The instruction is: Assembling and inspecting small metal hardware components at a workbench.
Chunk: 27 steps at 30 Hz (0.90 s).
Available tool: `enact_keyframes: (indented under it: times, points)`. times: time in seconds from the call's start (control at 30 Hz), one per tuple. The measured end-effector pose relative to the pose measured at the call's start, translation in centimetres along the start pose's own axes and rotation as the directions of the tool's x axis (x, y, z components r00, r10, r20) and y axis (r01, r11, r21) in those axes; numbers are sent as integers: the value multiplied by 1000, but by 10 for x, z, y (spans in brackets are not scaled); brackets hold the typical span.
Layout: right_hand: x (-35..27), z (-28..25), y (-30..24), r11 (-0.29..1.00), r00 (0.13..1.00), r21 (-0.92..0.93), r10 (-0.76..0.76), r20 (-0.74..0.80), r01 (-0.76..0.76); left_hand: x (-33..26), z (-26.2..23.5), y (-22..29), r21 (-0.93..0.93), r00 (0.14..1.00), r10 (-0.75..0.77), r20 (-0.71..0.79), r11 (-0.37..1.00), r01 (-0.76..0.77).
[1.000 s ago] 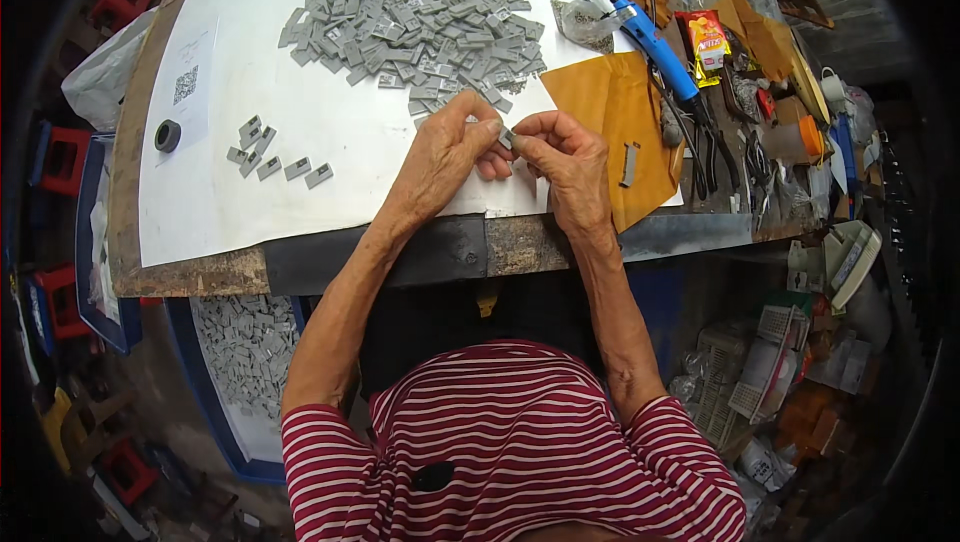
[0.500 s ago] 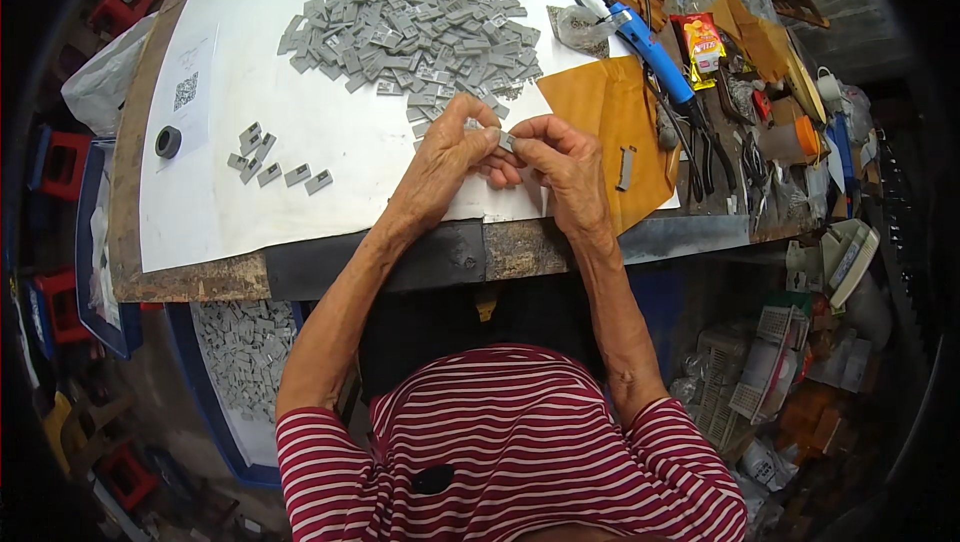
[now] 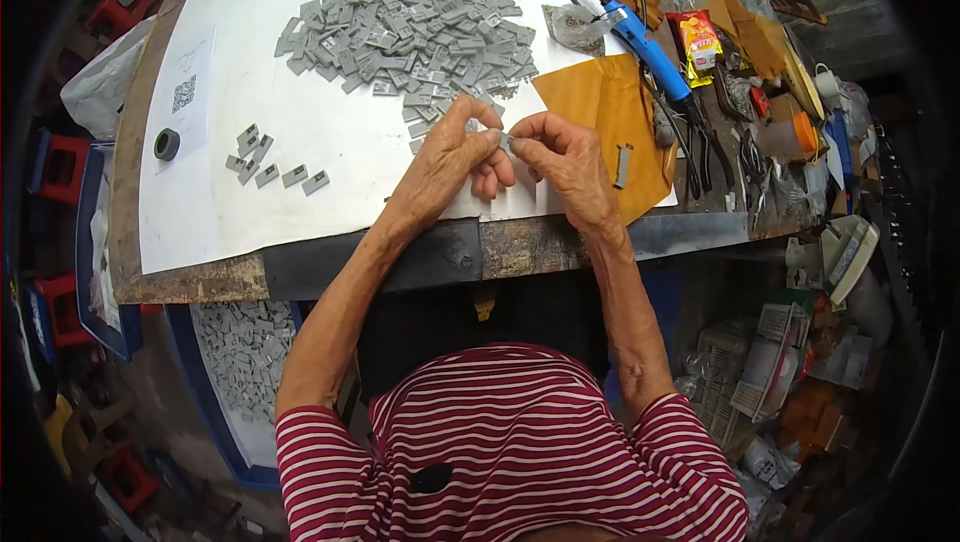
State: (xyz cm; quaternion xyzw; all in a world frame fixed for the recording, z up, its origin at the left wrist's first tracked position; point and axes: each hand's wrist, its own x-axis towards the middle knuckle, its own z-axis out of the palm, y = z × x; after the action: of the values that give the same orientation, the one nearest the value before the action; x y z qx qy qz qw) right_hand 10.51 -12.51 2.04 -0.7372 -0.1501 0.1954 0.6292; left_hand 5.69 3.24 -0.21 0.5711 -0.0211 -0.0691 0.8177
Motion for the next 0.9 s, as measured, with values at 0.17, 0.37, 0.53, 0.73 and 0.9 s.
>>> enact_keyframes:
  times: [0.17, 0.37, 0.53, 0.73, 0.9]
  points:
    - [-1, 4, 3, 999, 1000, 38, 22, 6, -23, -3, -5, -2, -51, 1000, -14, 15, 999, 15]
    - [0, -1, 14, 967, 995, 232, 98, 27, -101, 1, 2, -3, 287, 999, 3, -50, 958, 11]
    - [-1, -5, 16, 934, 993, 337, 103, 51, -114, 1, 2, -8, 631, 915, 401, 40, 701, -334]
    - [-3, -13, 17, 953, 991, 273, 112, 77, -129, -2, 0, -4, 707, 902, 406, 144, 596, -381]
    - [-6, -12, 10, 962, 986, 230, 125, 111, -148, -9, -1, 5, 786, 924, 354, 142, 528, -323]
